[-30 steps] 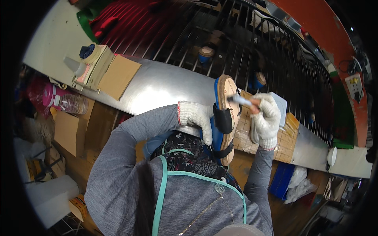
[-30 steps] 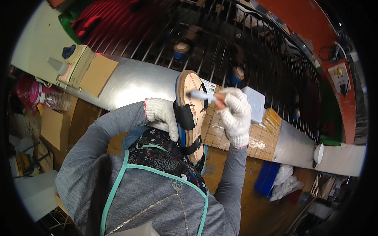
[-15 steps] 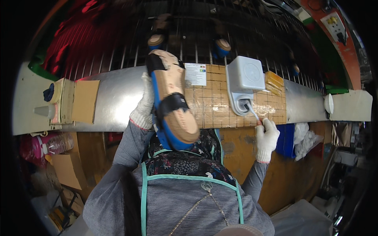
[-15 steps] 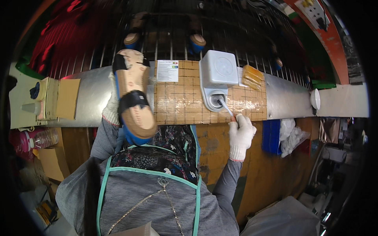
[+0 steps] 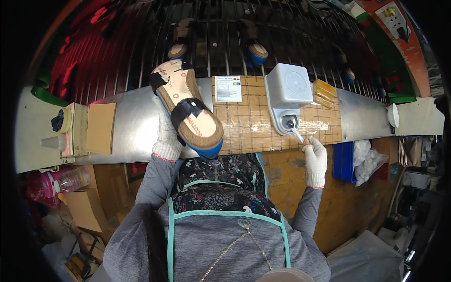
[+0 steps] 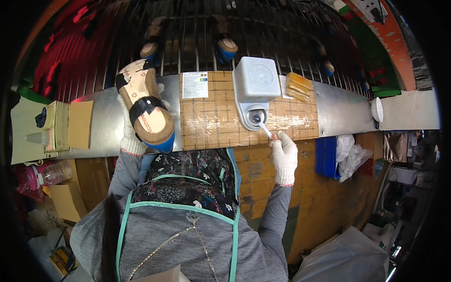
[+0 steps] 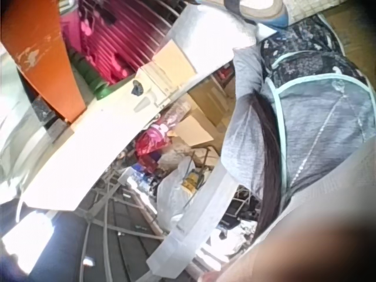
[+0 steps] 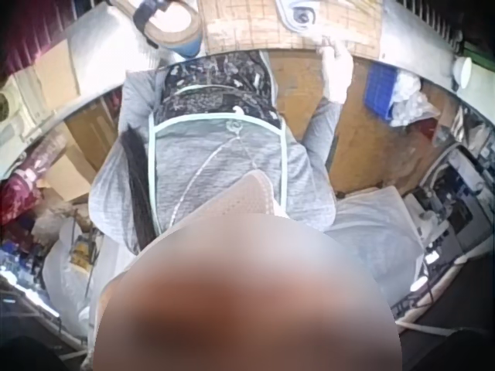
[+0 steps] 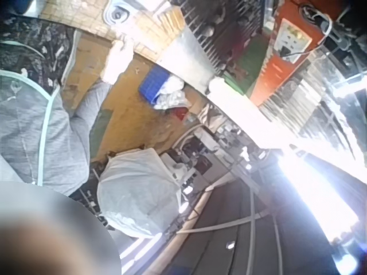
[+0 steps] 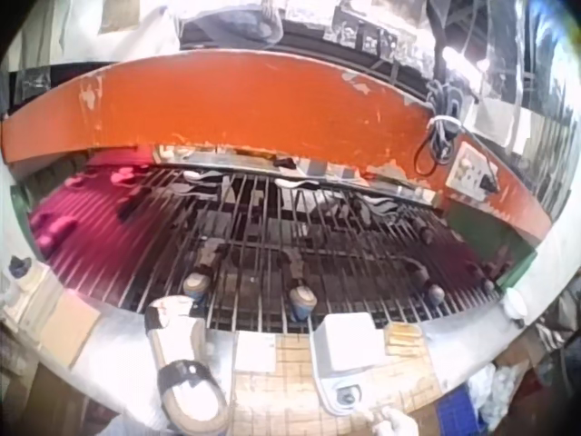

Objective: The person applies glue to the sole and strap junctions of a blue sandal using a small brush. They repeatedly dip the brush into a container and spread the adhesive along the edges, then place the sandal on a metal rack. The person also moves a pink container and a water bottle on the counter.

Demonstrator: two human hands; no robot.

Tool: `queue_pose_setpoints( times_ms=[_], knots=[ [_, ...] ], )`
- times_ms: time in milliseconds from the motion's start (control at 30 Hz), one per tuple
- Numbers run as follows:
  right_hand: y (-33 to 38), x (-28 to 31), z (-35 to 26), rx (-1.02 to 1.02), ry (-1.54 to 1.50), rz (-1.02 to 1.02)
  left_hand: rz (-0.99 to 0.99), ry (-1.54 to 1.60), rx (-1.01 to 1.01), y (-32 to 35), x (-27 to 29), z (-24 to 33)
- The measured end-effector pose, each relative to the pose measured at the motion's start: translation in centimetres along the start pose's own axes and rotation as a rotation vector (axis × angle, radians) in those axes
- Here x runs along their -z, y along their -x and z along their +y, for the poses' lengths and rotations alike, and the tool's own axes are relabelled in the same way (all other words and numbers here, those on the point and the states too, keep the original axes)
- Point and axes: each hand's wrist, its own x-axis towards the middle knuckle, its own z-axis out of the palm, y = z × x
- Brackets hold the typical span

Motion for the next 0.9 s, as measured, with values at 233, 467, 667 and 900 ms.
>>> queue_pose_setpoints(
  times_ms=[233,467,667,900],
  knots=[
    [-0.3,-3.5,-4.3,0.237,0.158,0.025,-0.034,-0.364,0.061,-1.5,-3.9,-0.6],
    [1.6,-8.9,-12.8,0.727,0.166,0.032,-0.137,-0.465,0.208,-0.3,-7.5,-1.6],
    [1.3,-12.0,-14.2,0.752,0.067,-0.069,-0.147,-0.655,0.108,1.1,-6.6,-0.4],
    [-0.1,-13.5,-15.4,0.759,0.083,-0.054,-0.172,-0.763,0.003,1.6,-5.8,0.4]
  ],
)
